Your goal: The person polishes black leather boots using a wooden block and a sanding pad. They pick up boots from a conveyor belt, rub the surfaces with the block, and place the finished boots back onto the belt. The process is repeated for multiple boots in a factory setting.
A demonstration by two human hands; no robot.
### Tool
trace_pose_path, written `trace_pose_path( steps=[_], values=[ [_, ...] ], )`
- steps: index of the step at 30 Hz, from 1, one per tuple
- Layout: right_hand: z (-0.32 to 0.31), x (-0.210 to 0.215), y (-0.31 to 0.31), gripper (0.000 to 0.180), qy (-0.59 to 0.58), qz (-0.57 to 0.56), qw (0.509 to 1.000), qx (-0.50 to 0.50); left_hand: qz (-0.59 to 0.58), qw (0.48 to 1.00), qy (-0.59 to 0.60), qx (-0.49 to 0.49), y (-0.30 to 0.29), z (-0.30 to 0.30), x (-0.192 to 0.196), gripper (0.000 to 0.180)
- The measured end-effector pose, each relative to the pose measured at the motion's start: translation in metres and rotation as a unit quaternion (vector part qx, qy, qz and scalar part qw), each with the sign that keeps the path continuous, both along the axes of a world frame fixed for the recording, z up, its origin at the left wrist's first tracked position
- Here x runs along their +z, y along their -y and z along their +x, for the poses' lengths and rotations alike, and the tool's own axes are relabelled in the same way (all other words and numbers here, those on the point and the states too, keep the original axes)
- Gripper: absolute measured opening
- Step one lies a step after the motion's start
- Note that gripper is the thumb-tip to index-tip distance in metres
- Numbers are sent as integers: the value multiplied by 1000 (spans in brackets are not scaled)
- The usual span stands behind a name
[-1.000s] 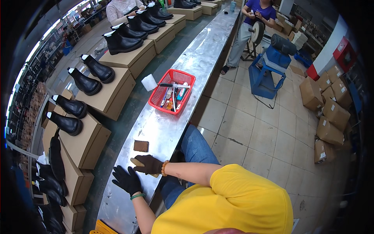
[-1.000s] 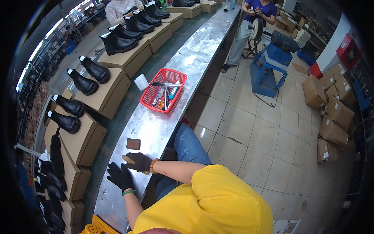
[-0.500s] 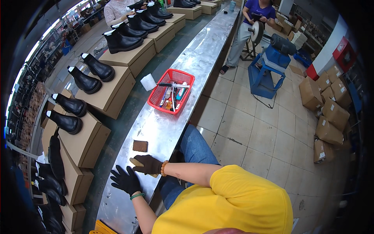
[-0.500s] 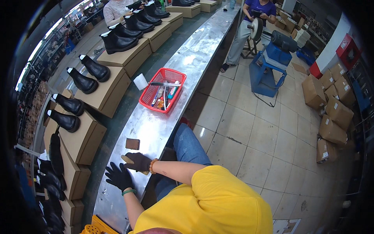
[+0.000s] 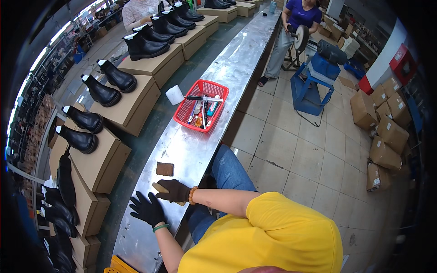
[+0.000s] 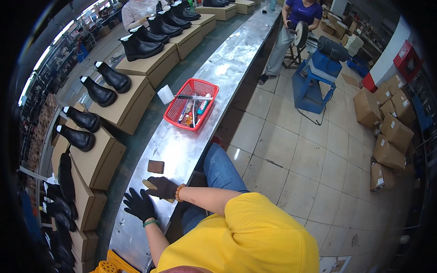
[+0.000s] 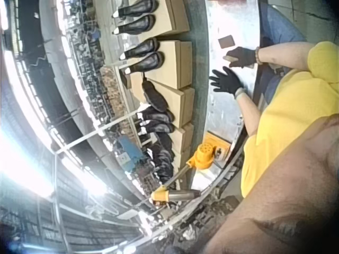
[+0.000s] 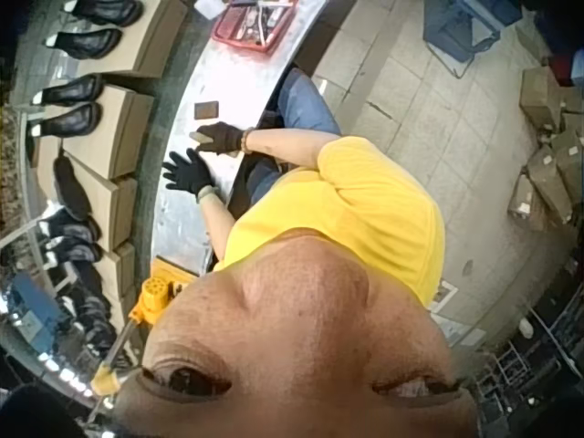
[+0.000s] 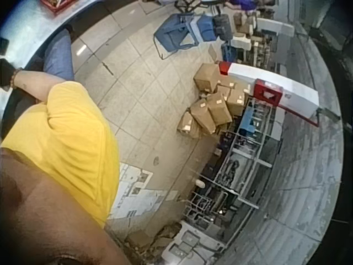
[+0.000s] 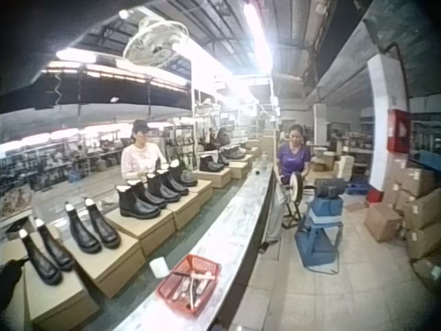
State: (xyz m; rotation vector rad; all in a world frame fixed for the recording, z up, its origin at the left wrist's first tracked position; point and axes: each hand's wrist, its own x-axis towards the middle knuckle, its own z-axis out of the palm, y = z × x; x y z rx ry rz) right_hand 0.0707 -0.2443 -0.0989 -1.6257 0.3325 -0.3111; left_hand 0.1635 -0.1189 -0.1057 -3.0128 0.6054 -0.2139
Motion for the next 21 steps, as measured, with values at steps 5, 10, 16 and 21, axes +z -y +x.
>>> trace_pose_path(
  steps=[5,10,16,21],
  values=[
    [1,-1,-2,41,1,-20,1000,-5,2,1000,4,-2,-2,1,0,58],
    [3,-8,-5,41,21,-35,999,-17,-2,1000,2,-1,-3,0,0,58],
    [3,-2,-5,42,-10,3,1000,7,-1,1000,5,1,-5,3,-2,59],
    [8,-14,-6,42,-9,-23,1000,4,-10,1000,-7,9,-4,2,-3,60]
  ],
)
